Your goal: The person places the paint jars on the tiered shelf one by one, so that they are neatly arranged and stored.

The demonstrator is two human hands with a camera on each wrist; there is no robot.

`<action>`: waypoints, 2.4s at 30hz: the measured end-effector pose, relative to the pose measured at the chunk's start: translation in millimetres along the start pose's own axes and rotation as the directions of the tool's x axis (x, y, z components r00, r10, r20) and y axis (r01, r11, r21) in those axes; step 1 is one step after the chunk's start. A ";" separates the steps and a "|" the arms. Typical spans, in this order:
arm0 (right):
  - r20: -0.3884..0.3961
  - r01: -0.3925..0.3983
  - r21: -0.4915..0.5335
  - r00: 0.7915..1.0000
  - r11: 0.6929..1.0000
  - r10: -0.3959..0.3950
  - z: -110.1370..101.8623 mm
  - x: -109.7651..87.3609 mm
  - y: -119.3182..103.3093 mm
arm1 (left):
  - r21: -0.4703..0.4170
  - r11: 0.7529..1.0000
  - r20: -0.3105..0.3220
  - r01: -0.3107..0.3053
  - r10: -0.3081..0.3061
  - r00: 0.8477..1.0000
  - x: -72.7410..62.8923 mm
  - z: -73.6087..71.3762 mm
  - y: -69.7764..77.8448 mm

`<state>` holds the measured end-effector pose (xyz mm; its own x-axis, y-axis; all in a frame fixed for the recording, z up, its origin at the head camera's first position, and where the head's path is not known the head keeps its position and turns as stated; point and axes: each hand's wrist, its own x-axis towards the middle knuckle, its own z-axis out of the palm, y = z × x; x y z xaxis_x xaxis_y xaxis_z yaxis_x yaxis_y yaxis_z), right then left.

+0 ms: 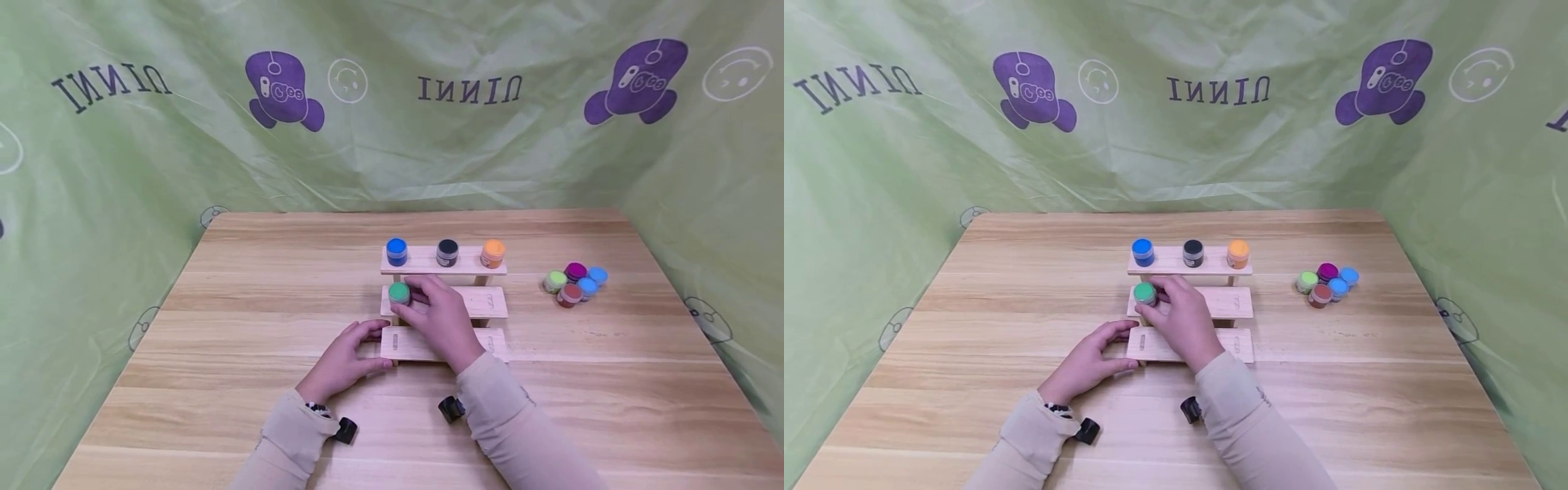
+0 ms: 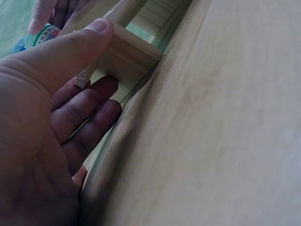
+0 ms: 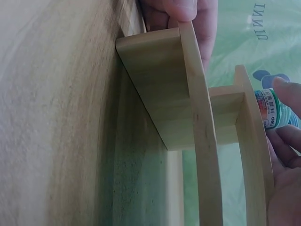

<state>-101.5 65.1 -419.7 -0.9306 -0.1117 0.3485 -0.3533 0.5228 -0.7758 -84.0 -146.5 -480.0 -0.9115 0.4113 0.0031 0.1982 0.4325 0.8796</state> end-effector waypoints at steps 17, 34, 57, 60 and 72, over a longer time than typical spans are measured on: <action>0.035 -0.002 -0.039 0.999 0.999 0.004 -17.2 -4.5 3.8 | 0.022 0.999 -0.001 -0.025 0.025 1.000 1.9 1.3 1.1; 0.015 0.029 -0.084 0.999 0.996 -0.028 -31.6 -15.5 15.4 | 0.003 1.000 -0.002 -0.001 0.001 1.000 2.8 1.2 1.0; -0.053 0.071 0.134 0.997 0.988 -0.064 -54.0 -20.7 29.4 | 0.033 0.999 -0.006 -0.029 0.029 1.000 1.8 0.5 -3.7; -0.098 0.139 0.105 0.987 0.985 -0.129 -61.7 -19.9 29.6 | 0.032 0.998 -0.007 -0.048 0.048 0.999 2.6 0.3 -4.7; -0.275 0.229 0.269 0.949 0.935 -0.154 -91.8 -17.5 29.8 | 0.038 0.998 -0.011 -0.060 0.060 0.998 1.7 0.1 -3.3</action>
<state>-86.9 160.2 -400.6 -0.8027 0.0459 0.5945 -0.5696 0.2359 -0.7873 -86.1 -147.2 -483.0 -0.9017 0.4281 0.0610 0.2657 0.4371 0.8593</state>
